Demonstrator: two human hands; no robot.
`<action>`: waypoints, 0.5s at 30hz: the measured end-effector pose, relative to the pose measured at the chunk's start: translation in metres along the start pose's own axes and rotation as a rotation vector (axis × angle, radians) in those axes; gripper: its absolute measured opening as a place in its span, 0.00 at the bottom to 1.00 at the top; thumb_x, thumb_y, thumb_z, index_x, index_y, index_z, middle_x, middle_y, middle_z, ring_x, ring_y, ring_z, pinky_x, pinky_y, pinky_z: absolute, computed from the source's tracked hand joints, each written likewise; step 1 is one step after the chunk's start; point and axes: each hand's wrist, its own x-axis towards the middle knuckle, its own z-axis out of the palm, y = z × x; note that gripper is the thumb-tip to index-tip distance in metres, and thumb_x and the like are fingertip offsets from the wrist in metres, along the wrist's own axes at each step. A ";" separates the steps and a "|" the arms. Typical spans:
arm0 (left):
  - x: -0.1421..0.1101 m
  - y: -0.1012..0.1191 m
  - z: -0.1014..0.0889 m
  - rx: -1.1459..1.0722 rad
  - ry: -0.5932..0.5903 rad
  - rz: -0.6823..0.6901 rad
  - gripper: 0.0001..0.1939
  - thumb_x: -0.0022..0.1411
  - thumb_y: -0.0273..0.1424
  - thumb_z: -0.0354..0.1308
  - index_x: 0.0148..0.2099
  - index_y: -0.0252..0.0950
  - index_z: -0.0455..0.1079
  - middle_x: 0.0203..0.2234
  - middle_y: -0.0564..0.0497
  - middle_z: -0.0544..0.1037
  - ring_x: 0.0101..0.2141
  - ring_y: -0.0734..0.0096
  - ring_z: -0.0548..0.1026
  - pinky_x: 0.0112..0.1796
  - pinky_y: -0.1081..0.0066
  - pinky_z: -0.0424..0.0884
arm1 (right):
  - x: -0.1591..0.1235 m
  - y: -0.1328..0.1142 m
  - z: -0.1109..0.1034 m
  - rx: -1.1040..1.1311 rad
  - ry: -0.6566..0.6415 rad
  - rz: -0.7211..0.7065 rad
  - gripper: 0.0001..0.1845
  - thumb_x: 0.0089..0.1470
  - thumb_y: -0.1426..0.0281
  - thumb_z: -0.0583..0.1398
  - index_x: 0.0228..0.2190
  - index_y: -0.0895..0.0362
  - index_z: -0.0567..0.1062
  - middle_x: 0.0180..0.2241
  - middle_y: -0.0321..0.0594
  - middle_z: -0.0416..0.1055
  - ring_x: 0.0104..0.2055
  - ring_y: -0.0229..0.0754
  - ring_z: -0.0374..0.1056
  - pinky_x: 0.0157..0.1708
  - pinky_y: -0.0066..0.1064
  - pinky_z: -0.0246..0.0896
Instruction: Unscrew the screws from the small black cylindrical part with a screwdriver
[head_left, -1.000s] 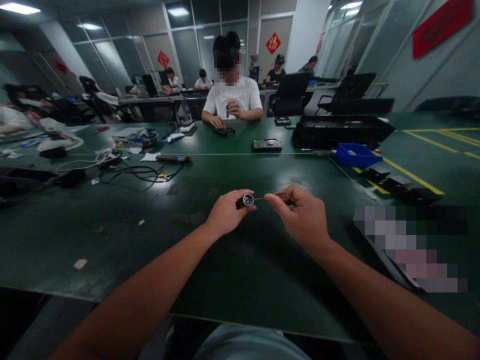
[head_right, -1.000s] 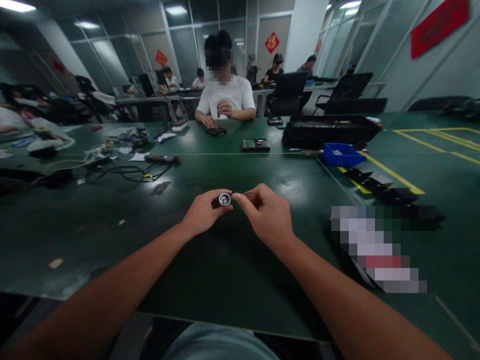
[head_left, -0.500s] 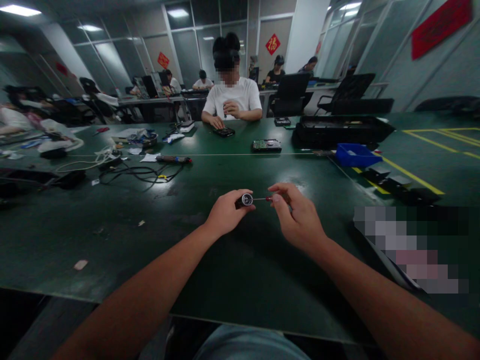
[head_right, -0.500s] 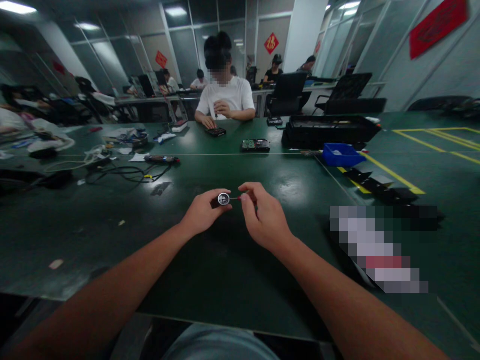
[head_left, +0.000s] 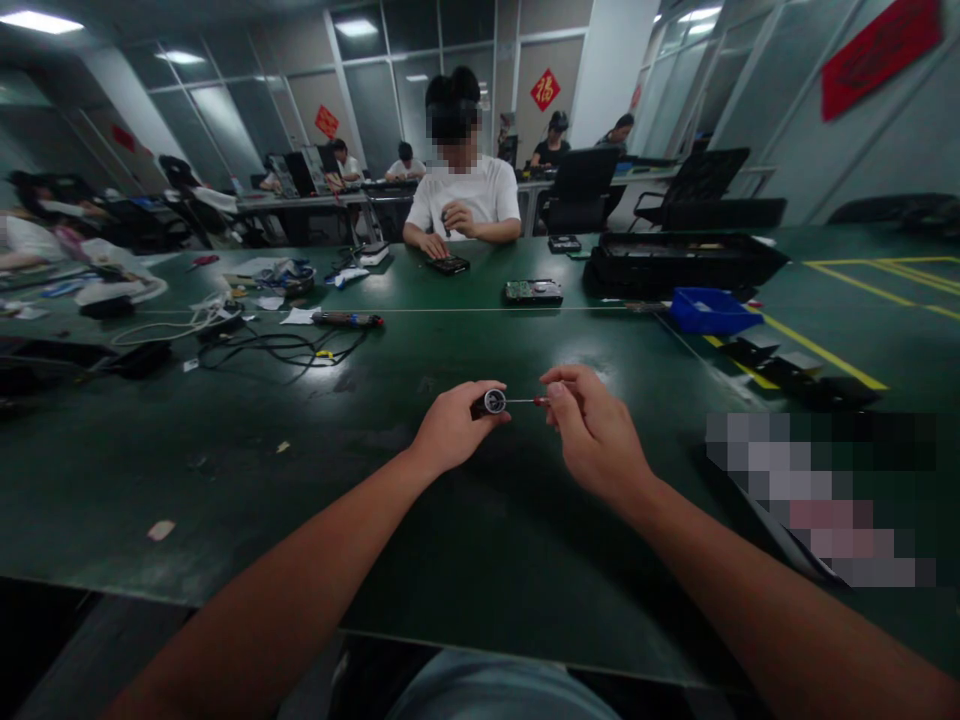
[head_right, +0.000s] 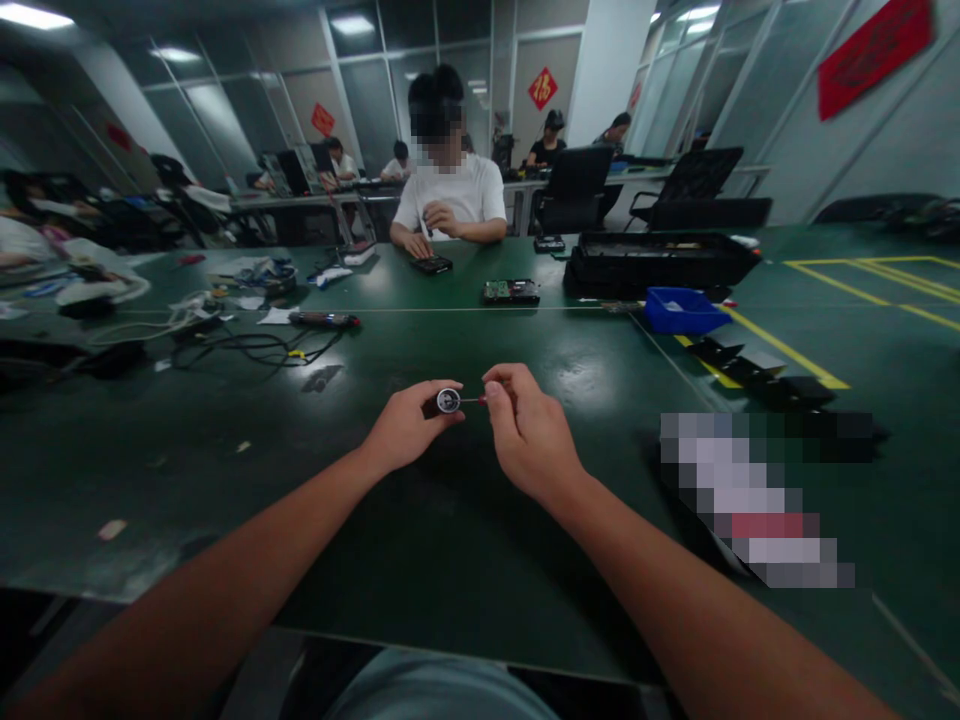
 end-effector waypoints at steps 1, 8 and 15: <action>0.000 0.000 0.000 0.001 0.004 0.000 0.20 0.59 0.32 0.66 0.54 0.41 0.74 0.45 0.50 0.80 0.42 0.65 0.77 0.44 0.65 0.72 | 0.000 0.000 0.001 0.019 0.013 -0.003 0.12 0.67 0.62 0.51 0.47 0.54 0.68 0.31 0.38 0.73 0.32 0.43 0.72 0.33 0.36 0.63; 0.000 0.001 0.000 0.017 -0.015 0.007 0.20 0.59 0.33 0.66 0.54 0.41 0.74 0.45 0.50 0.80 0.43 0.64 0.77 0.45 0.64 0.72 | 0.000 0.001 0.000 0.022 0.017 0.017 0.14 0.68 0.59 0.51 0.42 0.53 0.72 0.32 0.39 0.74 0.34 0.43 0.72 0.35 0.37 0.65; 0.001 -0.002 -0.002 0.049 0.021 0.010 0.20 0.60 0.31 0.66 0.55 0.40 0.73 0.46 0.49 0.79 0.45 0.64 0.77 0.47 0.63 0.71 | 0.007 0.008 0.009 0.446 0.120 0.186 0.13 0.63 0.59 0.57 0.38 0.55 0.73 0.34 0.40 0.74 0.35 0.42 0.73 0.39 0.39 0.70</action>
